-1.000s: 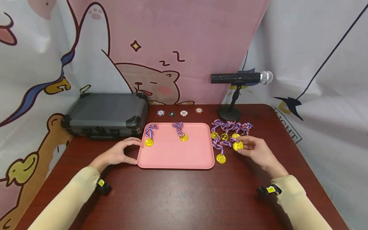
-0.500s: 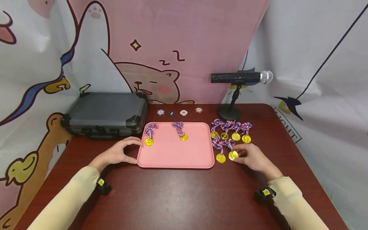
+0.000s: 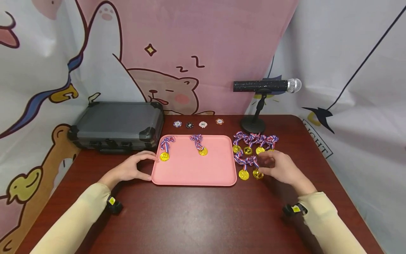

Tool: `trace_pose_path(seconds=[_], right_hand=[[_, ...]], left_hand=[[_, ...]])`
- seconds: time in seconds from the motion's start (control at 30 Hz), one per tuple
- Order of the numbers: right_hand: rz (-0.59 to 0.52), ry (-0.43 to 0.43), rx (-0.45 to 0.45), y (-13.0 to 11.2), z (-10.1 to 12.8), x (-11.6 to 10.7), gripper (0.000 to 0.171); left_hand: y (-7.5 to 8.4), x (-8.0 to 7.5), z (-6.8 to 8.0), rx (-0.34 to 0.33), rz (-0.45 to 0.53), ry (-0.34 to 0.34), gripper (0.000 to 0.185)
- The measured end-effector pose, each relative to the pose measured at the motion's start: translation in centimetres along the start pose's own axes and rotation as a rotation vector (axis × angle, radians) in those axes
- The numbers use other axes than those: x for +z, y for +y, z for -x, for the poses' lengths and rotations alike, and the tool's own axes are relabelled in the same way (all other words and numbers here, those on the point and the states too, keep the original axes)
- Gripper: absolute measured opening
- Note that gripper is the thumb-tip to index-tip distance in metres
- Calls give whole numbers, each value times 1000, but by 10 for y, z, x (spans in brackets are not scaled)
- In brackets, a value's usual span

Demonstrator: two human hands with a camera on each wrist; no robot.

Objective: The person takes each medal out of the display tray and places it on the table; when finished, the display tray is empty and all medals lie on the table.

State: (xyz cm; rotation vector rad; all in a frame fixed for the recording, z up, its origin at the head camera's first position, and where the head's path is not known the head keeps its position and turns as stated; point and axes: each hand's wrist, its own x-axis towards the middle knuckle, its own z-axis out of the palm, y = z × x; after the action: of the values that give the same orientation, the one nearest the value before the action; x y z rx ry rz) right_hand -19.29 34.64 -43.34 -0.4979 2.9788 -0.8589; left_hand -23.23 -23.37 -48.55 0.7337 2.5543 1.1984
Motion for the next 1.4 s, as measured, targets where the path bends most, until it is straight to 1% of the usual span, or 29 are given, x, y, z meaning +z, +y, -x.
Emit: trace_pose_path(seconds=[0.1, 0.13, 0.2, 0.27, 0.33, 0.47, 0.53, 0.63, 0.7, 0.77, 0.9, 1.03, 1.13, 1.23, 1.4], right_hand=[[-7, 101, -34, -15, -10, -3, 50], [-19, 119, -50, -20, -15, -2, 49], [-60, 129, -79, -33, -26, 2, 46], [-114, 107, -104, -46, -38, 9, 46], [-153, 65, -116, -58, -51, 19, 45], [-198, -15, -135, -80, -78, 43, 42], [-208, -39, -159, -88, -91, 57, 41], [-215, -58, -235, -96, -109, 78, 39], [-206, -61, -275, -100, -118, 91, 41], [-196, -64, -291, -103, -125, 101, 44], [-160, -65, -283, -107, -136, 116, 46], [-98, -56, -295, -108, -140, 123, 39], [-72, -53, -297, -108, -141, 123, 37], [-80, -59, -288, -107, -141, 121, 37], [-91, -97, -293, -103, -138, 117, 31]], left_hand=[[-2, -1, 0, 4, -5, 3, 70], [-2, -1, 0, 5, -9, 4, 71], [-4, -1, -1, 3, -13, 8, 71], [-4, 0, -1, 0, -16, 9, 71], [-5, 0, -1, -3, -15, 8, 70], [-4, 1, 0, -2, -5, 0, 70], [-4, 1, 1, -12, 0, -3, 70], [-4, 1, 1, -15, 2, 1, 70], [-4, 1, 0, -12, -1, 3, 70], [-3, 1, 0, -11, -2, 4, 70], [-2, 0, 1, -5, -2, 3, 70], [0, 1, 2, -6, 2, 4, 70], [0, 2, 1, -26, 7, 3, 70], [-1, 2, 0, -44, 14, 2, 69], [-3, 2, 0, -39, 23, 3, 70]])
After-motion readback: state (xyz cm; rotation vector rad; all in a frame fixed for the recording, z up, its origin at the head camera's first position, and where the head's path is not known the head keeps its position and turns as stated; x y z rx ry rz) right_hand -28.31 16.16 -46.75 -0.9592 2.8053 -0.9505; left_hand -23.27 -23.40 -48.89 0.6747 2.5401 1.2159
